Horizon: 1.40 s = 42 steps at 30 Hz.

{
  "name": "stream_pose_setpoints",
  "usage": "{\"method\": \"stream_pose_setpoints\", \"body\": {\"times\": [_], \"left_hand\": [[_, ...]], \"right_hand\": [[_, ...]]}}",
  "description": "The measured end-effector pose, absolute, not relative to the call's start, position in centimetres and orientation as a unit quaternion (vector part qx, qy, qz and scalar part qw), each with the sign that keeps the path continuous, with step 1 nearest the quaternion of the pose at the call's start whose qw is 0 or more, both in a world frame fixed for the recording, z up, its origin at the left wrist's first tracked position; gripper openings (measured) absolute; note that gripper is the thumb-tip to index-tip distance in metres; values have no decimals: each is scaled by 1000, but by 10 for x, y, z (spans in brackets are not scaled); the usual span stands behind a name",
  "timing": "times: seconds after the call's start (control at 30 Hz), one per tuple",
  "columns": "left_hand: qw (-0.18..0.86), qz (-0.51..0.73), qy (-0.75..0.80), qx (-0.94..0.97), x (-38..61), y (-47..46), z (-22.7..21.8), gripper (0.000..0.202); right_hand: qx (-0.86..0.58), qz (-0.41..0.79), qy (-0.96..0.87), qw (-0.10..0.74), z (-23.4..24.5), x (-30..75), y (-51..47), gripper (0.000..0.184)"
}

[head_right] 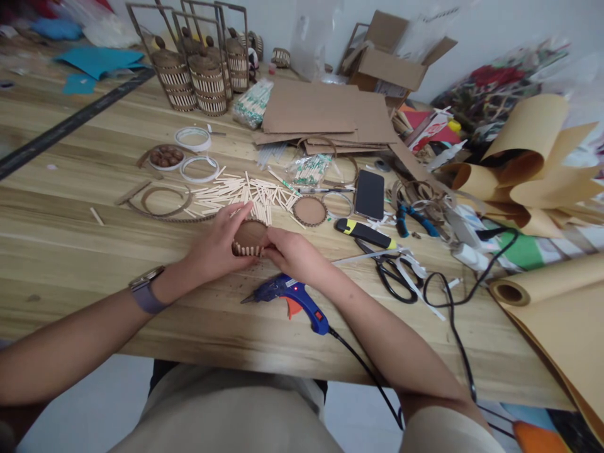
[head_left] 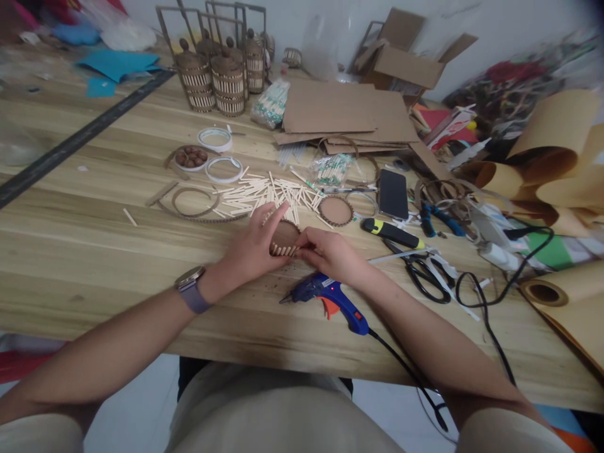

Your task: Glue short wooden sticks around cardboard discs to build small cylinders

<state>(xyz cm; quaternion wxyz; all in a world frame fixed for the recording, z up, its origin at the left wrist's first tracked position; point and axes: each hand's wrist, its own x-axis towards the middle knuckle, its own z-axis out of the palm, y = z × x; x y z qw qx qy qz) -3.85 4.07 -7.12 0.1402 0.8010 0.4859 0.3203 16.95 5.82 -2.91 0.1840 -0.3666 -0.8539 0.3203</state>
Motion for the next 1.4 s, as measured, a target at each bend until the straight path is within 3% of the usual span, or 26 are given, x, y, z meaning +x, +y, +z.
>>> {"method": "stream_pose_setpoints", "body": {"times": [0.67,0.83,0.9,0.93,1.07,1.2,1.4], "left_hand": [[153,307,489,802,-41,41,-72,100],[170,312,478,803,-43,42,-72,101],[180,309,477,803,-45,42,-72,102],[182,308,478,802,-45,41,-71,102],[162,304,488,802,-43,37,-69,109],[123,313,503,796,-36,33,-66,114],[113,322,520,783,-29,33,-68,112]], "right_hand": [[-357,299,-867,176,-34,170,58,4],[-364,276,-870,186,-21,174,57,17],[-390,247,-867,187,-10,181,54,11],[-406,234,-865,178,-4,186,51,9],[-470,238,-848,57,14,210,28,28],[-531,270,-802,-56,12,225,-1,29],[-550,284,-785,-34,-11,225,-18,16]]}}
